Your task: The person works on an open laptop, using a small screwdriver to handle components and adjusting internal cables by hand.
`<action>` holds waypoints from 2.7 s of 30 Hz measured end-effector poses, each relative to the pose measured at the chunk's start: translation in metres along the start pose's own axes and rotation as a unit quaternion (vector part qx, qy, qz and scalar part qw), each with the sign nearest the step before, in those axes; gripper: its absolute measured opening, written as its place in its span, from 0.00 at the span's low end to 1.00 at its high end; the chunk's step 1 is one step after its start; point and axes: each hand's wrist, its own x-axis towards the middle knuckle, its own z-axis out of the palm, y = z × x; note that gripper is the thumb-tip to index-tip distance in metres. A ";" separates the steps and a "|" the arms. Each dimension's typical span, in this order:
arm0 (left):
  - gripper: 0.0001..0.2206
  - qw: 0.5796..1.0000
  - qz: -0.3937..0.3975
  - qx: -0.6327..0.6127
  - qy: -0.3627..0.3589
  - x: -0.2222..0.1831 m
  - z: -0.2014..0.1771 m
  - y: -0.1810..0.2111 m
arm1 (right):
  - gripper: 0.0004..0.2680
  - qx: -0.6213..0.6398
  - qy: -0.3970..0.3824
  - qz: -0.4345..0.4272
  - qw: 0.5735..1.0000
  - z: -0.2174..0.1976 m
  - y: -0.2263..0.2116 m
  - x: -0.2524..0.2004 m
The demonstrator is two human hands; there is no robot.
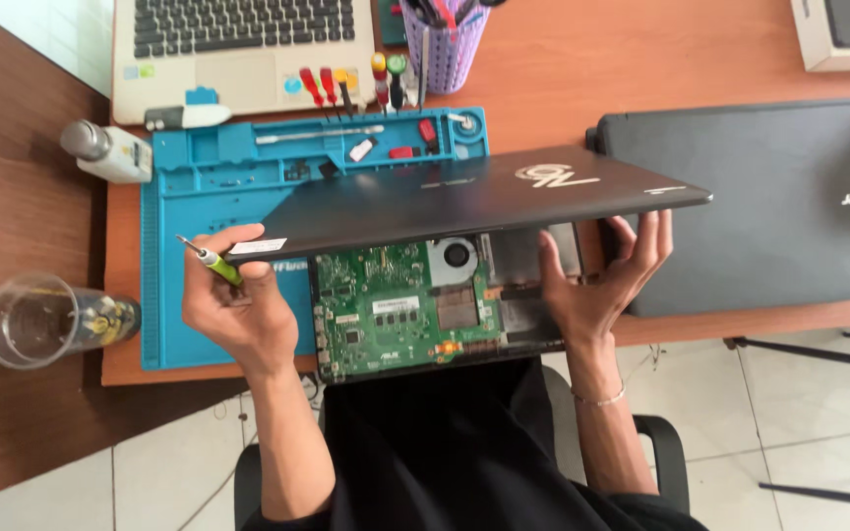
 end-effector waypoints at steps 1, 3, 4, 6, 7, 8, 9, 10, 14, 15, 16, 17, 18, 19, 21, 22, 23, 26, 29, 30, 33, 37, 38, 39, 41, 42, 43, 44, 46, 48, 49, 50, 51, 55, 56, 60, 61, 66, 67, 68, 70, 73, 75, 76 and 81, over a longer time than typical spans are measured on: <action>0.28 1.000 -0.002 0.010 0.005 0.005 0.002 0.001 | 0.40 -0.001 -0.005 0.003 1.000 0.001 -0.002 0.000; 0.28 0.999 -0.009 0.029 0.014 0.015 0.006 0.001 | 0.40 0.016 -0.009 0.012 1.000 0.004 -0.008 0.000; 0.28 1.000 -0.008 0.019 0.003 0.020 0.008 0.001 | 0.40 0.024 -0.011 0.017 1.000 0.005 -0.012 -0.001; 0.28 1.000 -0.002 0.000 -0.019 0.035 0.008 0.000 | 0.40 0.008 -0.028 0.035 0.999 0.008 -0.023 -0.002; 0.28 1.000 -0.004 0.014 -0.024 0.040 0.009 0.000 | 0.41 -0.001 -0.035 0.044 0.998 0.008 -0.028 -0.001; 0.27 0.999 -0.005 0.027 -0.029 0.045 0.008 0.001 | 0.40 0.005 -0.043 0.041 0.998 0.008 -0.035 0.005; 0.27 0.999 -0.007 0.041 -0.034 0.050 0.008 0.001 | 0.40 0.012 -0.050 0.038 0.998 0.008 -0.042 0.010; 0.27 0.998 -0.004 0.045 -0.031 0.056 0.012 -0.001 | 0.39 0.019 -0.058 0.035 0.998 0.009 -0.046 0.014; 0.25 0.998 0.000 0.043 -0.036 0.083 0.025 -0.008 | 0.40 -0.009 -0.071 0.043 0.997 0.008 -0.041 0.015; 0.24 0.998 -0.003 0.037 -0.042 0.089 0.029 -0.009 | 0.40 -0.013 -0.077 0.043 0.996 0.008 -0.039 0.014; 0.24 0.998 0.004 0.042 -0.045 0.096 0.033 -0.011 | 0.40 -0.018 -0.083 0.043 0.995 0.008 -0.038 0.013; 0.25 0.998 0.011 0.046 -0.047 0.104 0.037 -0.014 | 0.40 -0.018 -0.089 0.042 0.995 0.008 -0.037 0.013; 0.27 0.997 0.018 0.050 -0.049 0.112 0.042 -0.016 | 0.39 -0.018 -0.096 0.042 0.994 0.009 -0.038 0.014; 0.26 0.997 0.015 0.049 -0.054 0.118 0.045 -0.018 | 0.39 -0.019 -0.103 0.042 0.994 0.010 -0.039 0.017; 0.25 0.997 0.008 0.047 -0.066 0.131 0.051 -0.023 | 0.38 -0.009 -0.120 0.047 0.992 0.012 -0.042 0.022; 0.26 0.996 0.009 0.056 -0.068 0.136 0.054 -0.026 | 0.38 -0.004 -0.128 0.050 0.990 0.012 -0.043 0.024; 0.27 0.995 0.012 0.064 -0.070 0.142 0.056 -0.029 | 0.38 -0.018 -0.139 0.049 0.989 0.012 -0.043 0.025; 0.28 0.994 0.021 0.073 -0.078 0.153 0.061 -0.039 | 0.37 -0.045 -0.167 0.053 0.983 0.012 -0.043 0.025; 0.30 0.994 0.028 0.071 -0.079 0.162 0.066 -0.049 | 0.36 -0.040 -0.198 0.073 0.977 0.013 -0.044 0.027; 0.31 0.994 0.029 0.070 -0.078 0.163 0.067 -0.052 | 0.35 -0.040 -0.211 0.085 0.973 0.012 -0.045 0.027; 0.28 0.995 0.021 0.062 -0.076 0.171 0.074 -0.057 | 0.34 -0.036 -0.228 0.095 0.968 0.014 -0.045 0.028; 0.28 0.994 0.020 0.066 -0.081 0.178 0.082 -0.066 | 0.33 -0.034 -0.237 0.103 0.965 0.013 -0.044 0.028; 0.28 0.994 0.027 0.065 -0.083 0.179 0.083 -0.068 | 0.32 -0.035 -0.239 0.105 0.965 0.012 -0.043 0.029; 0.28 0.994 0.034 0.064 -0.086 0.180 0.082 -0.070 | 0.32 -0.035 -0.240 0.108 0.964 0.011 -0.043 0.028; 0.27 0.993 0.038 0.066 -0.091 0.183 0.081 -0.073 | 0.31 -0.028 -0.243 0.113 0.963 0.011 -0.043 0.029; 0.27 0.992 0.040 0.067 -0.095 0.183 0.081 -0.074 | 0.30 -0.020 -0.246 0.116 0.962 0.011 -0.043 0.029; 0.27 0.992 0.040 0.067 -0.097 0.184 0.081 -0.075 | 0.30 -0.013 -0.248 0.118 0.962 0.011 -0.044 0.030; 0.27 0.992 0.039 0.067 -0.099 0.184 0.080 -0.076 | 0.29 -0.010 -0.248 0.118 0.961 0.010 -0.043 0.031; 0.27 0.991 0.035 0.062 -0.110 0.186 0.077 -0.077 | 0.28 0.001 -0.250 0.121 0.961 0.009 -0.043 0.031; 0.28 0.990 0.029 0.046 -0.129 0.187 0.075 -0.078 | 0.28 0.001 -0.252 0.123 0.960 0.010 -0.044 0.035; 0.28 0.990 0.022 0.044 -0.135 0.187 0.074 -0.079 | 0.27 -0.001 -0.253 0.124 0.960 0.009 -0.045 0.035; 0.28 0.989 0.015 0.042 -0.141 0.188 0.072 -0.079 | 0.27 -0.002 -0.251 0.127 0.959 0.007 -0.047 0.035; 0.27 0.989 0.012 0.038 -0.145 0.193 0.073 -0.080 | 0.27 -0.002 -0.247 0.127 0.961 0.010 -0.048 0.037; 0.28 0.987 0.034 0.041 -0.150 0.198 0.077 -0.085 | 0.26 -0.009 -0.243 0.117 0.963 0.010 -0.053 0.043; 0.28 0.987 0.033 0.043 -0.150 0.199 0.079 -0.085 | 0.26 -0.005 -0.243 0.120 0.963 0.010 -0.054 0.043; 0.23 0.987 0.067 0.049 -0.140 0.189 0.069 -0.072 | 0.24 0.016 -0.248 0.135 0.959 0.008 -0.045 0.039; 0.20 0.987 0.069 0.053 -0.134 0.182 0.064 -0.067 | 0.23 0.021 -0.253 0.144 0.956 0.006 -0.044 0.036; 0.15 0.985 -0.009 0.121 -0.125 0.127 0.018 -0.041 | 0.22 0.028 -0.295 0.145 0.944 0.010 -0.049 0.042; 0.14 0.982 -0.042 0.130 -0.130 0.107 0.010 -0.037 | 0.22 0.028 -0.311 0.147 0.939 0.010 -0.051 0.043; 0.13 0.975 -0.056 0.152 -0.150 0.090 0.004 -0.033 | 0.21 0.021 -0.324 0.135 0.936 0.011 -0.052 0.046; 0.09 0.967 -0.076 0.158 -0.184 0.059 -0.005 -0.029 | 0.21 0.007 -0.346 0.111 0.932 0.016 -0.054 0.052; 0.07 0.948 -0.157 0.189 -0.202 0.012 -0.013 -0.028 | 0.20 0.019 -0.381 0.095 0.919 0.018 -0.057 0.059; 0.07 0.951 -0.129 0.214 -0.183 -0.013 -0.017 -0.030 | 0.18 0.008 -0.403 0.053 0.914 0.022 -0.059 0.062; 0.08 0.952 -0.115 0.225 -0.174 -0.025 -0.019 -0.033 | 0.17 0.002 -0.413 0.032 0.910 0.024 -0.060 0.064; 0.09 0.940 -0.130 0.305 -0.075 -0.070 -0.023 -0.050 | 0.13 0.001 -0.448 0.002 0.894 0.033 -0.069 0.070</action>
